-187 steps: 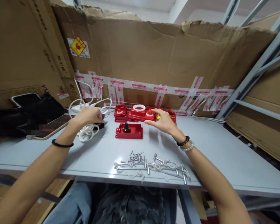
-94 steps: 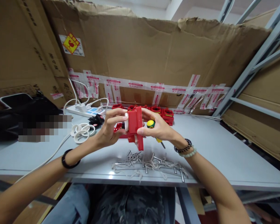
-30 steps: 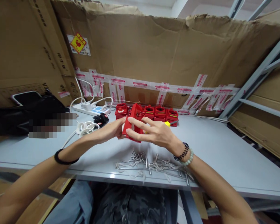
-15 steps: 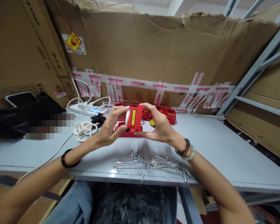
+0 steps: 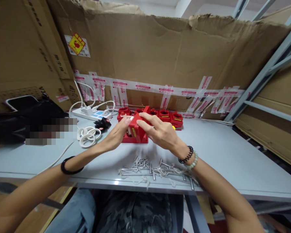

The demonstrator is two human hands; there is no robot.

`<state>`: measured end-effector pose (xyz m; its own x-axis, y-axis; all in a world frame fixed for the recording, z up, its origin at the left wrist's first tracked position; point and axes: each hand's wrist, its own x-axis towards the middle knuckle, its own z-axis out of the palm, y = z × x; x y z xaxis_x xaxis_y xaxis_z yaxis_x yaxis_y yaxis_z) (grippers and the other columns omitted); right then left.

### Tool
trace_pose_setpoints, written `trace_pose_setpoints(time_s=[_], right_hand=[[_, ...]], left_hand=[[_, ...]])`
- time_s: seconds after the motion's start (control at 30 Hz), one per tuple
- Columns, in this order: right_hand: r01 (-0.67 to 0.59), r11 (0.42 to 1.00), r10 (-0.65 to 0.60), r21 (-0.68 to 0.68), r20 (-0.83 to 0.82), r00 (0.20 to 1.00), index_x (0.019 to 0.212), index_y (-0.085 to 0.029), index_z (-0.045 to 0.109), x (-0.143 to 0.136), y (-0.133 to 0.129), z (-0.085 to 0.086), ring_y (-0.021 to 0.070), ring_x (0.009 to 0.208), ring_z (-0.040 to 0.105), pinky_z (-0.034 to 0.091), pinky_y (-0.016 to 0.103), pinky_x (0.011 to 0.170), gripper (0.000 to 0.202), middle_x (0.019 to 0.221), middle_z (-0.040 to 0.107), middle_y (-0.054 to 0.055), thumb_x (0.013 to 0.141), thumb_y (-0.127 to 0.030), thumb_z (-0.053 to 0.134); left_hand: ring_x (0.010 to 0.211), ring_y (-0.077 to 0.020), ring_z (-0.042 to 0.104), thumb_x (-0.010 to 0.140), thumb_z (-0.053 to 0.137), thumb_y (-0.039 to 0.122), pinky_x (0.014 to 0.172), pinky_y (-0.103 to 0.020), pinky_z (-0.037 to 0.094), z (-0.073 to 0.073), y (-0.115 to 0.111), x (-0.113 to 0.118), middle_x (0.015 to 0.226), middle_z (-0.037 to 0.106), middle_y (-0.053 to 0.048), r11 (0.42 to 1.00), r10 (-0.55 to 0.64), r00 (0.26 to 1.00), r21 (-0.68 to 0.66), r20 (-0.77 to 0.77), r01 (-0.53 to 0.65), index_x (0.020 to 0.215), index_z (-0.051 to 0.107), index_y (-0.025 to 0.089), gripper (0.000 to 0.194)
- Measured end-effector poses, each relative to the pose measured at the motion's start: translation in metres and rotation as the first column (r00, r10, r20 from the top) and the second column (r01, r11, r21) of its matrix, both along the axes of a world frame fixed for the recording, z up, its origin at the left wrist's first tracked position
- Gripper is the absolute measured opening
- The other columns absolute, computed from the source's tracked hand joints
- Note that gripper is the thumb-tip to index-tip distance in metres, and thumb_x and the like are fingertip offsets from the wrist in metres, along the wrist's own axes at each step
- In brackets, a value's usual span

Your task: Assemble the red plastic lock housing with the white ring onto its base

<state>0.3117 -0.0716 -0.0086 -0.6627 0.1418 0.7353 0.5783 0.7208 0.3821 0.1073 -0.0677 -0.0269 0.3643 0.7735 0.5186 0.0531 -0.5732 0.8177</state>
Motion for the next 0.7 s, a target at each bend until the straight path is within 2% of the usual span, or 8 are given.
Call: trace_pose_setpoints(time_s=[0.07, 0.17, 0.27, 0.33, 0.43, 0.5, 0.57, 0.7], right_hand=[[-0.007, 0.999, 0.004, 0.045, 0.066, 0.998, 0.129, -0.032, 0.041, -0.001, -0.002, 0.001, 0.0197, 0.103, 0.061, 0.056, 0.028, 0.059, 0.052, 0.135, 0.054, 0.007, 0.084, -0.008, 0.053], [-0.037, 0.999, 0.032, 0.037, 0.124, 0.992, 0.125, -0.039, 0.046, -0.003, -0.006, 0.002, 0.0185, 0.102, 0.060, 0.057, 0.029, 0.064, 0.052, 0.136, 0.054, 0.000, 0.085, -0.006, 0.051], [-0.045, 0.999, 0.043, 0.017, 0.117, 0.992, 0.125, -0.042, 0.045, -0.004, -0.006, 0.000, 0.0172, 0.099, 0.061, 0.056, 0.027, 0.062, 0.053, 0.137, 0.053, -0.002, 0.085, -0.008, 0.052], [-0.047, 0.999, 0.047, -0.002, 0.052, 0.998, 0.129, -0.039, 0.041, -0.004, -0.003, -0.001, 0.0178, 0.099, 0.062, 0.056, 0.027, 0.059, 0.055, 0.136, 0.054, 0.001, 0.084, -0.010, 0.054], [-0.084, 0.991, 0.074, -0.102, -0.101, 0.992, 0.135, -0.032, 0.034, -0.004, 0.002, -0.002, 0.0222, 0.109, 0.060, 0.059, 0.034, 0.068, 0.063, 0.133, 0.054, 0.008, 0.080, -0.015, 0.060], [-0.147, 0.970, 0.108, -0.192, -0.202, 0.974, 0.137, -0.029, 0.032, -0.003, 0.002, -0.001, 0.0248, 0.117, 0.056, 0.059, 0.039, 0.079, 0.071, 0.131, 0.054, 0.010, 0.075, -0.018, 0.066], [-0.201, 0.943, 0.122, -0.265, -0.288, 0.950, 0.136, -0.028, 0.032, -0.003, 0.001, 0.000, 0.0248, 0.116, 0.056, 0.058, 0.039, 0.083, 0.076, 0.130, 0.054, 0.010, 0.071, -0.020, 0.070], [-0.247, 0.899, 0.112, -0.362, -0.354, 0.929, 0.134, -0.027, 0.034, -0.002, -0.003, 0.002, 0.0227, 0.106, 0.061, 0.058, 0.036, 0.080, 0.079, 0.127, 0.055, 0.009, 0.066, -0.024, 0.075]], left_hand=[[0.062, -0.0134, 0.046, 0.091, 0.032, 0.062, 0.060, -0.028, 0.042, 0.001, 0.004, 0.000, 0.069, 0.052, -0.001, 0.984, -0.086, 0.996, -0.153, 0.035, 0.091, 0.084, 0.053, 0.017, 0.050], [0.051, -0.0118, 0.043, 0.091, 0.025, 0.064, 0.051, -0.027, 0.038, 0.001, 0.010, -0.002, 0.061, 0.055, -0.002, 0.896, -0.234, 0.968, -0.366, 0.091, 0.251, 0.081, 0.059, 0.016, 0.060], [0.045, -0.0116, 0.041, 0.091, 0.019, 0.066, 0.046, -0.027, 0.036, 0.001, 0.012, -0.006, 0.055, 0.053, -0.002, 0.849, -0.271, 0.961, -0.459, 0.050, 0.263, 0.080, 0.061, 0.015, 0.067], [0.051, -0.0129, 0.046, 0.091, 0.020, 0.065, 0.050, -0.028, 0.041, 0.001, 0.011, -0.010, 0.061, 0.055, -0.002, 0.917, -0.203, 0.979, -0.355, -0.017, 0.184, 0.084, 0.060, 0.015, 0.064], [0.084, -0.0185, 0.057, 0.094, 0.034, 0.055, 0.076, -0.035, 0.050, 0.002, 0.006, -0.015, 0.101, 0.060, -0.008, 0.996, -0.074, 0.996, 0.052, -0.049, 0.077, 0.113, 0.051, 0.018, 0.045], [0.112, -0.0237, 0.049, 0.092, 0.048, 0.043, 0.092, -0.041, 0.047, 0.003, 0.004, -0.017, 0.127, 0.047, -0.011, 0.948, -0.072, 0.995, 0.305, -0.067, 0.089, 0.129, 0.040, 0.023, 0.043], [0.124, -0.0271, 0.041, 0.089, 0.056, 0.033, 0.097, -0.044, 0.045, 0.005, 0.003, -0.018, 0.135, 0.039, -0.012, 0.888, -0.089, 0.990, 0.441, -0.107, 0.127, 0.133, 0.037, 0.026, 0.049], [0.123, -0.0273, 0.043, 0.088, 0.056, 0.027, 0.100, -0.047, 0.045, 0.006, 0.006, -0.021, 0.133, 0.042, -0.011, 0.868, -0.096, 0.987, 0.474, -0.133, 0.148, 0.136, 0.037, 0.027, 0.052]])
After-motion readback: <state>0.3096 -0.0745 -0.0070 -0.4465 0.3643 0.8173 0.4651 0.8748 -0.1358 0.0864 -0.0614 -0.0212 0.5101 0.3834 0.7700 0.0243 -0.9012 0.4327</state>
